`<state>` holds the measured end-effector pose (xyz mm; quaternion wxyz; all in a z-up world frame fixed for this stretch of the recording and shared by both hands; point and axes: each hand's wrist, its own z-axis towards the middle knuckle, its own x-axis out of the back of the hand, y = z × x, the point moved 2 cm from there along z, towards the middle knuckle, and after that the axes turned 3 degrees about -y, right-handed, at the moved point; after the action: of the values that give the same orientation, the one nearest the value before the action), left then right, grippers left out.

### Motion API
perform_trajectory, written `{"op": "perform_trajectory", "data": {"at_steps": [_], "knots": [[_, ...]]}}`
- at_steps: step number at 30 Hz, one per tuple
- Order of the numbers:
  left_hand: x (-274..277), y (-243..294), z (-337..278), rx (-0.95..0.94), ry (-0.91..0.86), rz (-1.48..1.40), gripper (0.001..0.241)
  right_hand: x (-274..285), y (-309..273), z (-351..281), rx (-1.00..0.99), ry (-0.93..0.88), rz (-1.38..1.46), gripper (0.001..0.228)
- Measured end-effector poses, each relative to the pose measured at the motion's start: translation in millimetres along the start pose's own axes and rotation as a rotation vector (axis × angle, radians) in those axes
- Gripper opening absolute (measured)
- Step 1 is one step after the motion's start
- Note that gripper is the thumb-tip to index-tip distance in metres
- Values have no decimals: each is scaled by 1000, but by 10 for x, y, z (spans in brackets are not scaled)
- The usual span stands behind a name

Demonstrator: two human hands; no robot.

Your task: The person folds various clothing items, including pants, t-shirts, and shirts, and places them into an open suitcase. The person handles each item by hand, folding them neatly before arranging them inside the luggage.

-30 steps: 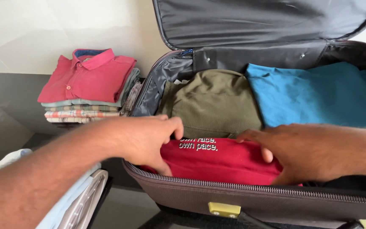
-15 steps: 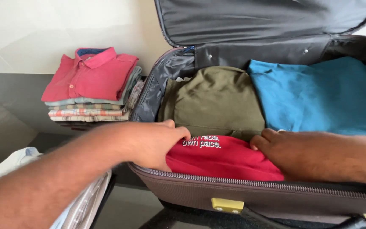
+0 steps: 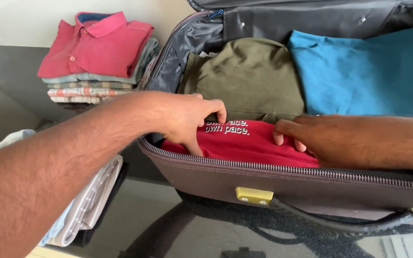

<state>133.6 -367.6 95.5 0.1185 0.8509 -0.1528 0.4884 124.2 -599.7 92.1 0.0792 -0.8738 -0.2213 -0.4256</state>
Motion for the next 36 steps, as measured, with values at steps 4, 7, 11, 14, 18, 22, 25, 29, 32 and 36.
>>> {"op": "perform_trajectory", "data": {"at_steps": [4, 7, 11, 14, 18, 22, 25, 29, 32, 36], "knots": [[-7, 9, -44, 38, -8, 17, 93, -118, 273, 188, 156, 92, -1, 47], [21, -46, -73, -10, 6, 13, 93, -81, 245, 131, 357, 168, -68, 54], [169, 20, -257, -13, 47, -81, 96, 189, -32, -164, 37, 111, 68, 65], [260, 21, -356, 1, 120, -138, 92, 328, -82, -239, 0, 301, 84, 73], [370, -2, -508, -59, 312, -197, 79, 388, -44, -246, 161, 580, 93, 69], [423, -80, -625, -64, 456, -234, 75, 469, -149, -252, 291, 685, 104, 79], [379, -195, -684, -96, 576, -246, 75, 554, -320, -254, 470, 852, 49, 71], [315, -347, -783, -116, 707, -275, 71, 707, -646, -289, 556, 859, 71, 62], [248, -476, -939, -68, 783, -281, 64, 842, -918, -319, 614, 867, 67, 59], [110, -733, -1195, 39, 861, -314, 56, 927, -1218, -223, 726, 935, 21, 56]]}}
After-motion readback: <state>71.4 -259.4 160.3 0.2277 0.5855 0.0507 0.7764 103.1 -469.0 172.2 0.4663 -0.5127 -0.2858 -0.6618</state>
